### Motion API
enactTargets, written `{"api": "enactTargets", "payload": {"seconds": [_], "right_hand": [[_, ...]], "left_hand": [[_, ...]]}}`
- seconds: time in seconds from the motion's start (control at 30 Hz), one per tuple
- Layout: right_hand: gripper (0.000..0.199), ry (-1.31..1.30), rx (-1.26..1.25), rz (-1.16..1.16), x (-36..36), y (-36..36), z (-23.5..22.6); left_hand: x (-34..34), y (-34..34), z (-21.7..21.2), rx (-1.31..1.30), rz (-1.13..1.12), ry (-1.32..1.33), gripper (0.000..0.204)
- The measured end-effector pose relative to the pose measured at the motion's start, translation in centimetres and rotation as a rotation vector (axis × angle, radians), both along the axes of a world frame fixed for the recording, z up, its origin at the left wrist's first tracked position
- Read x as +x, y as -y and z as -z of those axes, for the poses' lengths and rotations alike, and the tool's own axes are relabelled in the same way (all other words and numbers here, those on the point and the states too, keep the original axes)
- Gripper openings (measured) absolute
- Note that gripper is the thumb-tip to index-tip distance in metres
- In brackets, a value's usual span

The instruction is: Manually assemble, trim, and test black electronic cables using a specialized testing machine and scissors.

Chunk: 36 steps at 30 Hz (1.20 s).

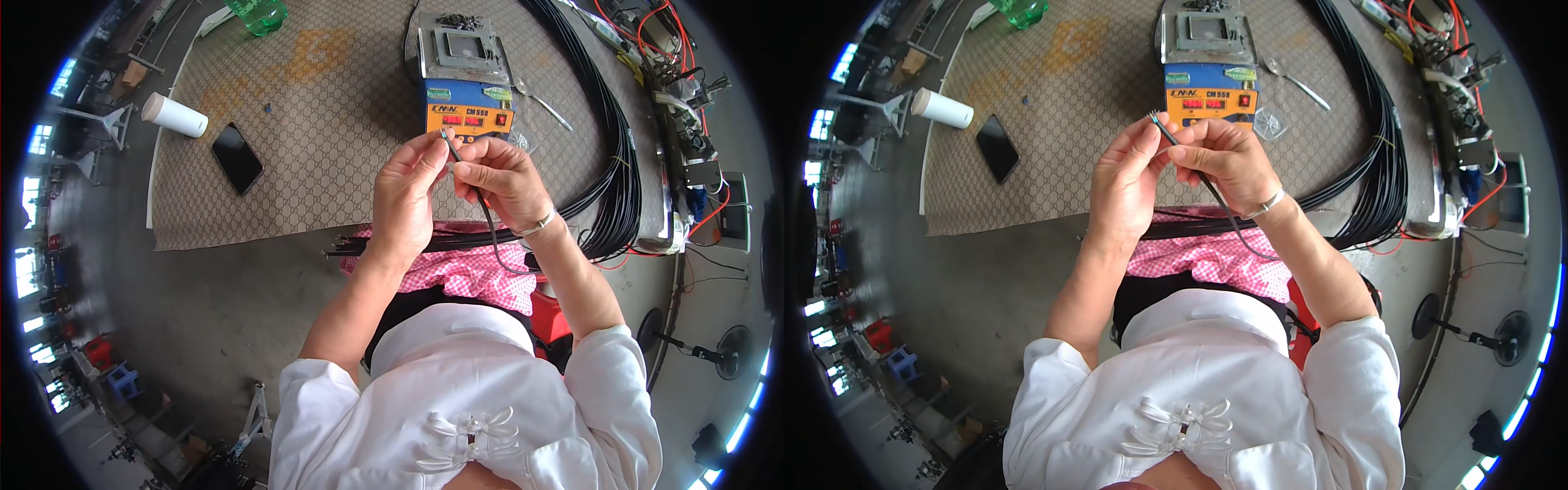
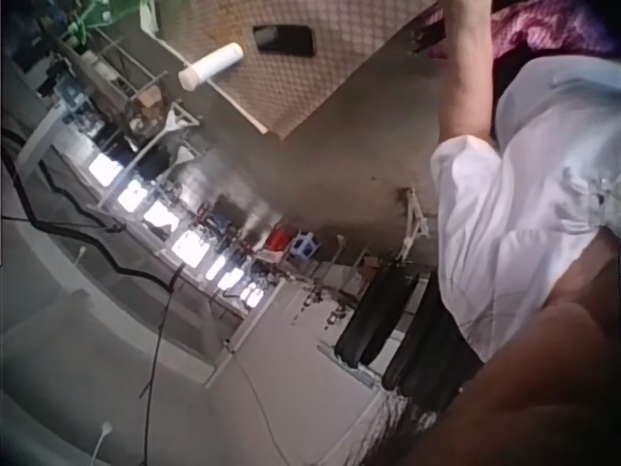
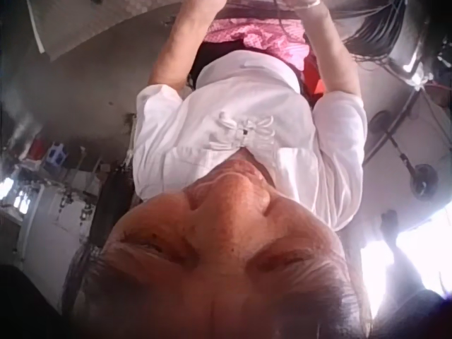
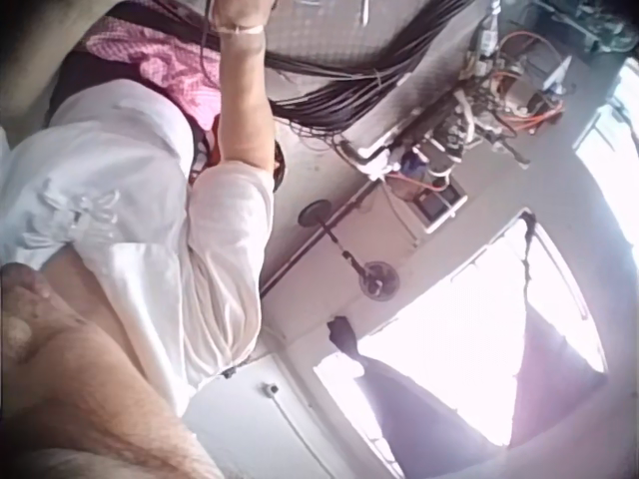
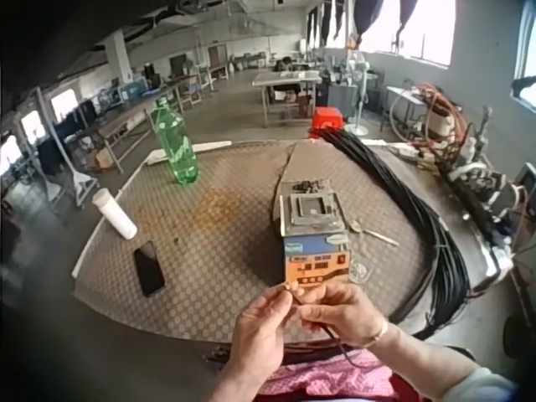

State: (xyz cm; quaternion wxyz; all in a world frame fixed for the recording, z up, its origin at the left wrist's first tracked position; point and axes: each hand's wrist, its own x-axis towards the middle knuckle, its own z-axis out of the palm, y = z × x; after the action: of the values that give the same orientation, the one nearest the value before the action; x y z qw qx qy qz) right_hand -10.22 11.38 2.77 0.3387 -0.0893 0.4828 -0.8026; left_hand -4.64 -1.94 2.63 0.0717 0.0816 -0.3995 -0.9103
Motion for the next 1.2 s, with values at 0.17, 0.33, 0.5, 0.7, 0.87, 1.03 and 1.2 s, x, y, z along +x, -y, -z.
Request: {"api": "enactTargets", "payload": {"seconds": [0.17, 0.33, 0.5, 0.7, 0.87, 1.03, 1.2], "right_hand": [[0.011, -0.073, 0.061, 0.040, 1.2, -0.2, -0.1], [0.013, -0.179, 0.147, 0.118, 2.6, -0.1, 0.2], [0.018, -0.280, 0.235, 0.010, 2.5, -1.5, 1.4], [0.022, -1.291, 1.074, 0.163, 0.6, -5.5, 8.8], [0.031, -1.381, 1.240, 0.061, -0.5, -6.4, 12.1], [0.036, -1.277, 1.140, 0.064, -1.0, -6.4, 12.1], [0.041, -0.491, 0.679, 0.004, 0.4, -6.3, 8.8]], "left_hand": [[1.0, 0.0, -0.2, 0.033, 0.038, 0.013, 0.020], [1.6, -0.4, -0.1, 0.030, 0.030, 0.006, 0.019], [2.1, -0.3, 1.0, 0.051, 0.029, -0.023, 0.017], [3.0, 0.6, 1.6, 0.098, 0.101, 0.022, 0.020], [3.4, 0.8, 1.8, 0.114, 0.125, 0.037, 0.020], [3.5, 1.2, 2.4, 0.160, 0.160, 0.068, 0.023], [3.6, 1.3, 2.5, 0.200, 0.186, 0.132, 0.028]]}}
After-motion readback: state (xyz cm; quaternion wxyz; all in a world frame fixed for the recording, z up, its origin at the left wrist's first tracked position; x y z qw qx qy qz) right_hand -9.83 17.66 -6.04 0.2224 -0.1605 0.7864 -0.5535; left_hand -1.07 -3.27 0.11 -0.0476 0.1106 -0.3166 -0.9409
